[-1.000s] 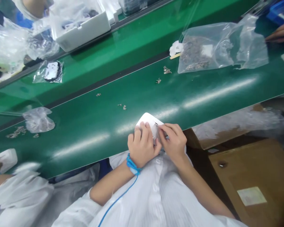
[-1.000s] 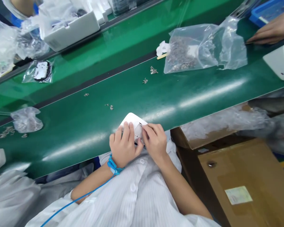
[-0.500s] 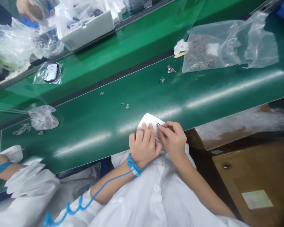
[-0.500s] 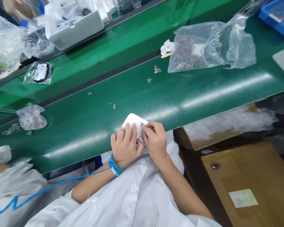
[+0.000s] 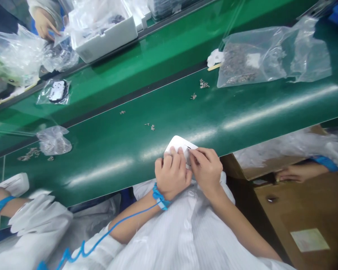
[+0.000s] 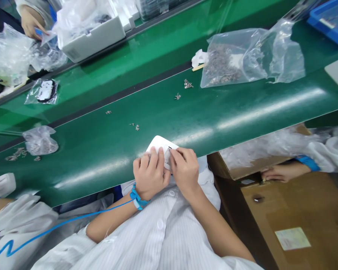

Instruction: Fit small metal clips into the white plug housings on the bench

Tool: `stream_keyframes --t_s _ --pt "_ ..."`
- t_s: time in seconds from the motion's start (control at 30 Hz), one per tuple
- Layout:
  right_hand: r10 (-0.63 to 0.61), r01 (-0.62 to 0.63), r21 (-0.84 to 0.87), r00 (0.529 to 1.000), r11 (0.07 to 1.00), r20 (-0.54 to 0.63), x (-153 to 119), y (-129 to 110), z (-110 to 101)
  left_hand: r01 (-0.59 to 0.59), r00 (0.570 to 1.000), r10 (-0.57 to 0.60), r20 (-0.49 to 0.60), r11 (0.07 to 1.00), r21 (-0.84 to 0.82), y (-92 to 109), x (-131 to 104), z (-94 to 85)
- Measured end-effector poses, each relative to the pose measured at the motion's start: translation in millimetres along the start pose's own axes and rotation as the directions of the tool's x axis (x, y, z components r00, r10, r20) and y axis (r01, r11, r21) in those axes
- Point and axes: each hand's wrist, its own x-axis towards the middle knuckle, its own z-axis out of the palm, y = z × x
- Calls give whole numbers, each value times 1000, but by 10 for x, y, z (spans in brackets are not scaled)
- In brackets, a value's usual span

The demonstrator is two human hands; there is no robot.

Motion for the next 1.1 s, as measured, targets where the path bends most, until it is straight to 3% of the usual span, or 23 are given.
stream_keyframes --t_s 0.17,0.37,0.53,0.93,1.1 --pt "-37 35 51 998 998 44 5 39 -15 -15 1000 16 -24 1000 3 -8 -7 13" --pt "90 -91 123 996 988 8 96 29 -63 -35 999 35 -6 999 -9 -35 -13 20" --pt "110 -114 75 993 991 46 115 -9 -58 -86 995 89 -37 994 64 -46 5 6" --pt "16 -16 0 1000 1000 23 60 8 20 -106 988 122 -97 982 156 -45 11 7" --pt "16 -20 134 999 991 28 56 42 -27 -107 992 115 -60 986 127 -32 30 -12"
